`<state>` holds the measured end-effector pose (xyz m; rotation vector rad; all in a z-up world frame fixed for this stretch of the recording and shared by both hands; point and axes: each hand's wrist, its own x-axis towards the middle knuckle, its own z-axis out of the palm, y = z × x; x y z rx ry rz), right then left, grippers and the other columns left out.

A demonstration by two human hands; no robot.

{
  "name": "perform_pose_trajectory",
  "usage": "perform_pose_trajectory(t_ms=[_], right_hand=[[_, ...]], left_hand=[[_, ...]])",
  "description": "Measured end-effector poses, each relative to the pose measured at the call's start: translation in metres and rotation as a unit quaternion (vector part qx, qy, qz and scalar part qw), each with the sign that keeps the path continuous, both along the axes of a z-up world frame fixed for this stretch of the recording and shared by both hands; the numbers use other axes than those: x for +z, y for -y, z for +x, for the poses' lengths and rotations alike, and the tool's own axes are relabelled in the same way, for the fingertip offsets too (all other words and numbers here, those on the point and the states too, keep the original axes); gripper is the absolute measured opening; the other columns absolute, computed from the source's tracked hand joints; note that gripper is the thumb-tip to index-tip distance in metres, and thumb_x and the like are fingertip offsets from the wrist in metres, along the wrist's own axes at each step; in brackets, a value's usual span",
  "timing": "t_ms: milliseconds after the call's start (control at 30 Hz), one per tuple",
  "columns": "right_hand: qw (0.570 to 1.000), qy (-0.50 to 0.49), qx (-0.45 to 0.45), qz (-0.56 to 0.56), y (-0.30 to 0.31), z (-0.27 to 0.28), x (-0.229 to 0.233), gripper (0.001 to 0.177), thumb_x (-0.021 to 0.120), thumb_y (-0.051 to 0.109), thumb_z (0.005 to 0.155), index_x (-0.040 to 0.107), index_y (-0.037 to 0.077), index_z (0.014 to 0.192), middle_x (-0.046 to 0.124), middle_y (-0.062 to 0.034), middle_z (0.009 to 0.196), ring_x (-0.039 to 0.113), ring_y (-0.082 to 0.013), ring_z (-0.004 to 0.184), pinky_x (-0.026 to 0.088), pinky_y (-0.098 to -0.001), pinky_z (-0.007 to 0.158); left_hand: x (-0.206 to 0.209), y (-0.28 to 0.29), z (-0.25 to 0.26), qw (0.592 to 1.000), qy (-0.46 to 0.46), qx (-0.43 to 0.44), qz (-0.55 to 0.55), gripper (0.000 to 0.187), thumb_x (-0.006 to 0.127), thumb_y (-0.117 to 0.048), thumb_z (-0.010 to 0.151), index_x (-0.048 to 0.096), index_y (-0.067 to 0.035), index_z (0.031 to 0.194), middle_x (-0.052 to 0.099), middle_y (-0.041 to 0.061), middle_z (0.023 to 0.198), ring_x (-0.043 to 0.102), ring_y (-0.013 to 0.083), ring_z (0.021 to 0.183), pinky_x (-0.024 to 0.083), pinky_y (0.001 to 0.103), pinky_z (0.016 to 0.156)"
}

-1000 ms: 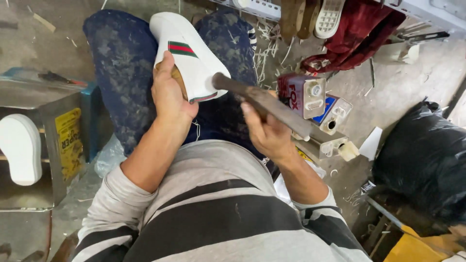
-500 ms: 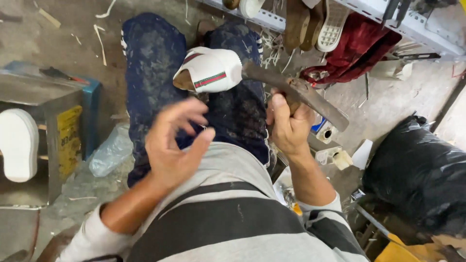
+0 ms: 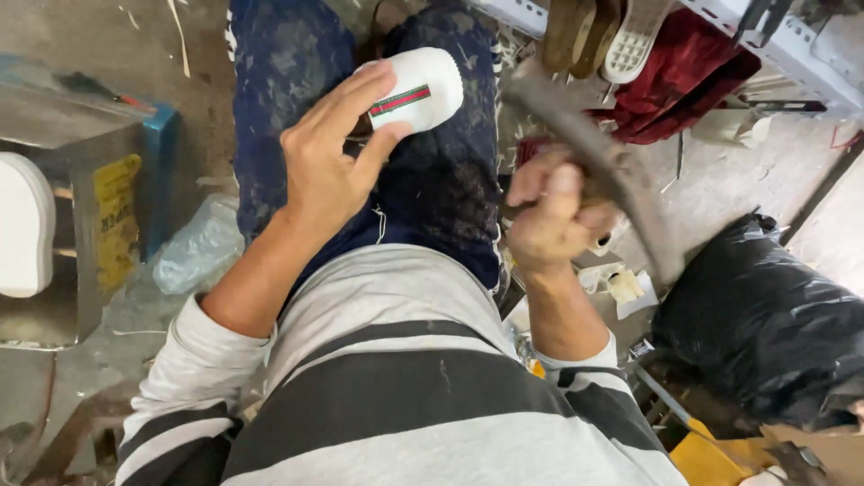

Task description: The person hammers the sole of a white slip-on shoe to secure the sole. They then apply glue from a metal can to the shoe's side and continue hammering the sole.

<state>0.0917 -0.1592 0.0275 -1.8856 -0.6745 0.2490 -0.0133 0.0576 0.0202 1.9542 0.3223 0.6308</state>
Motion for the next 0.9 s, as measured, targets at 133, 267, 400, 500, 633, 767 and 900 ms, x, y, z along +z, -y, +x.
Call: perform_pose_trajectory(t_ms=[133,267,400,500,633,767,900], right_hand=[[0.997,0.018,0.067,-0.047,-0.033,0.006,0.009,0.014,0.055,0.009,0.107,0.058,-0.002,0.115,0.060,-0.0124,0.101,0.059,-0.0223,0.086,0.055,-0.0339,0.079],[0.983,0.050,-0.143,0.102,-0.032,-0.028,0.004,0.035,0.037,-0.001,0.097,0.041,-0.003,0.062,0.045,-0.0164,0.054,0.043,-0.0250,0.044,0.039,-0.0363,0.045],[0.992,0.034,-0.055,-0.105,-0.017,-0.022,-0.033,0.022,0.057,0.025,0.105,0.059,0.007,0.116,0.060,-0.0059,0.078,0.059,-0.0193,0.055,0.047,-0.0343,0.049],[0.994,-0.038,-0.090,0.052,-0.014,-0.011,-0.010,0.012,0.051,0.015,0.105,0.055,0.005,0.100,0.051,-0.0019,0.058,0.047,-0.0127,0.046,0.042,-0.0274,0.047],[0.989,-0.020,-0.106,0.098,-0.006,0.013,0.020,0.026,0.046,0.020,0.109,0.055,0.001,0.093,0.048,-0.0076,0.059,0.045,-0.0170,0.045,0.041,-0.0298,0.044],[0.993,0.018,-0.103,0.062,-0.004,0.014,0.023,0.022,0.042,0.023,0.114,0.059,0.010,0.116,0.054,-0.0029,0.068,0.047,-0.0129,0.049,0.039,-0.0255,0.049],[0.996,-0.035,-0.070,0.032,-0.008,0.007,0.031,0.022,0.045,0.022,0.110,0.057,0.008,0.099,0.053,-0.0024,0.061,0.048,-0.0122,0.051,0.042,-0.0270,0.055]], left_hand=[[-0.012,-0.008,0.010,1.000,-0.003,0.000,0.008,0.031,0.077,-0.006,0.101,0.067,0.002,0.130,0.070,0.020,0.131,0.068,0.0323,0.126,0.055,0.041,0.111],[-0.004,-0.007,0.002,0.999,-0.025,0.008,-0.036,0.032,0.077,-0.002,0.100,0.067,0.002,0.130,0.068,0.021,0.133,0.068,0.0308,0.126,0.055,0.040,0.111],[-0.002,-0.020,0.016,0.999,-0.015,0.024,-0.035,0.030,0.080,-0.004,0.098,0.070,0.000,0.126,0.071,0.019,0.129,0.071,0.0259,0.120,0.055,0.035,0.106],[0.019,-0.036,0.004,0.987,0.011,0.060,-0.148,0.030,0.074,0.004,0.099,0.065,0.003,0.127,0.069,0.021,0.130,0.069,0.0246,0.120,0.055,0.032,0.107],[0.015,-0.059,-0.026,0.949,0.169,0.068,-0.257,0.042,0.066,-0.030,0.106,0.052,0.002,0.128,0.061,0.028,0.135,0.062,0.0334,0.130,0.051,0.042,0.119],[0.003,-0.050,-0.025,0.963,0.058,-0.003,-0.262,0.084,0.056,-0.063,0.097,0.037,-0.003,0.152,0.055,0.023,0.150,0.055,0.0310,0.136,0.042,0.039,0.114],[-0.001,-0.029,-0.005,0.985,-0.057,0.126,-0.100,0.028,0.070,-0.023,0.097,0.067,-0.007,0.120,0.071,0.008,0.120,0.067,0.0234,0.112,0.050,0.036,0.098]])
